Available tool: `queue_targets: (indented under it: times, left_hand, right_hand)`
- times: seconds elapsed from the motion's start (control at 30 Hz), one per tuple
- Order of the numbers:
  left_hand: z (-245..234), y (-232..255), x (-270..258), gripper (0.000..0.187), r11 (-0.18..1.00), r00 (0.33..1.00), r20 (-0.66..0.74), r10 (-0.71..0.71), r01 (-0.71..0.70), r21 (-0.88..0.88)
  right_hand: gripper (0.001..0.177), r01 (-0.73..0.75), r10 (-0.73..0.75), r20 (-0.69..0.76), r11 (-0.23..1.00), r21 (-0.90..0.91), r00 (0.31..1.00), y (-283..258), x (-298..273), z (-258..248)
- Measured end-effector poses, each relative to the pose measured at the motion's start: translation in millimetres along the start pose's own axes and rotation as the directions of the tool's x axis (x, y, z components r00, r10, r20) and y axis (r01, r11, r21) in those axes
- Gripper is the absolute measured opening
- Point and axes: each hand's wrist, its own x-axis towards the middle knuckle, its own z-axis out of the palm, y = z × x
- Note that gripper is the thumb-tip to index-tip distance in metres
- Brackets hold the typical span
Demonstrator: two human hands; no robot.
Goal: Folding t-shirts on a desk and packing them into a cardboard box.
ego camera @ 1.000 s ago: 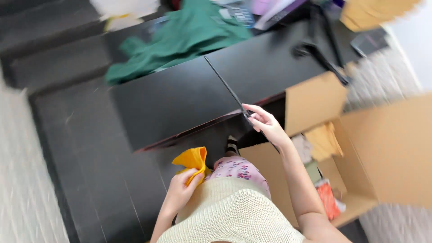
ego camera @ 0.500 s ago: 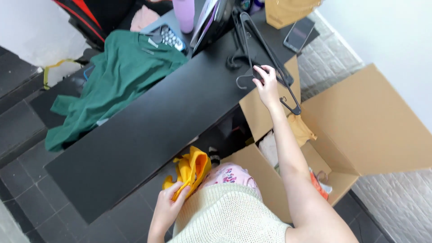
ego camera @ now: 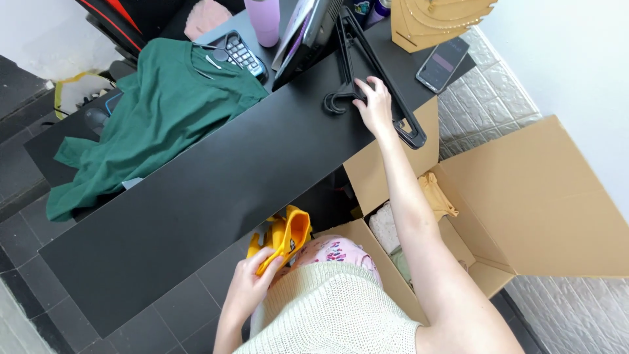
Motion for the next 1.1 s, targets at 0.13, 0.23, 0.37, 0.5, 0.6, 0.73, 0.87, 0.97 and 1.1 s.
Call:
queue_targets:
  times: [0.13, 0.23, 0.37, 0.5, 0.6, 0.73, 0.87, 0.97, 1.1]
  left_hand:
    - [-3, 16, 13, 0.028, 0.999, 0.997, 0.07, -0.035, 0.034, 0.018]
    - [-14, 35, 19, 0.023, 0.988, 0.983, 0.114, 0.142, -0.148, 0.051]
    - [-23, 43, 34, 0.017, 0.931, 0.915, 0.205, 0.347, -0.363, 0.043]
    - [-36, 32, 52, 0.013, 0.85, 0.833, 0.185, 0.521, -0.526, -0.026]
    - [-72, 58, 47, 0.011, 0.84, 0.824, 0.174, 0.54, -0.539, -0.056]
    - [-114, 48, 64, 0.01, 0.83, 0.81, 0.203, 0.551, -0.557, -0.029]
    - [-147, 56, 68, 0.027, 0.812, 0.837, 0.325, 0.441, -0.526, 0.253]
    - [-156, 19, 95, 0.048, 0.577, 0.824, 0.379, 0.42, -0.565, 0.59]
    - [-163, -28, 151, 0.02, 0.355, 0.749, 0.26, 0.609, -0.551, 0.755]
  right_hand:
    - [0.067, -0.016, 0.016, -0.011, 1.0, -0.003, 1.0, -68, -31, -42]
    - [0.026, 0.338, -0.306, -0.167, 0.915, 0.218, 0.937, -137, -72, -74]
    - [0.045, 0.087, -0.432, 0.361, 0.732, 0.676, 0.827, -188, -148, -74]
    - [0.07, 0.157, -0.496, 0.566, 0.826, 0.541, 0.658, -191, -199, -65]
    - [0.068, 0.273, -0.424, 0.436, 0.889, 0.367, 0.794, -170, -229, -56]
    - [0.037, 0.268, -0.354, 0.441, 0.931, 0.248, 0.824, -149, -256, -83]
    - [0.031, -0.08, -0.113, 0.48, 0.928, 0.363, 0.87, -153, -266, -124]
    - [0.031, -0.23, 0.074, 0.407, 0.909, 0.348, 0.911, -163, -283, -148]
    - [0.054, -0.13, 0.196, 0.37, 0.972, -0.196, 0.908, -223, -294, -180]
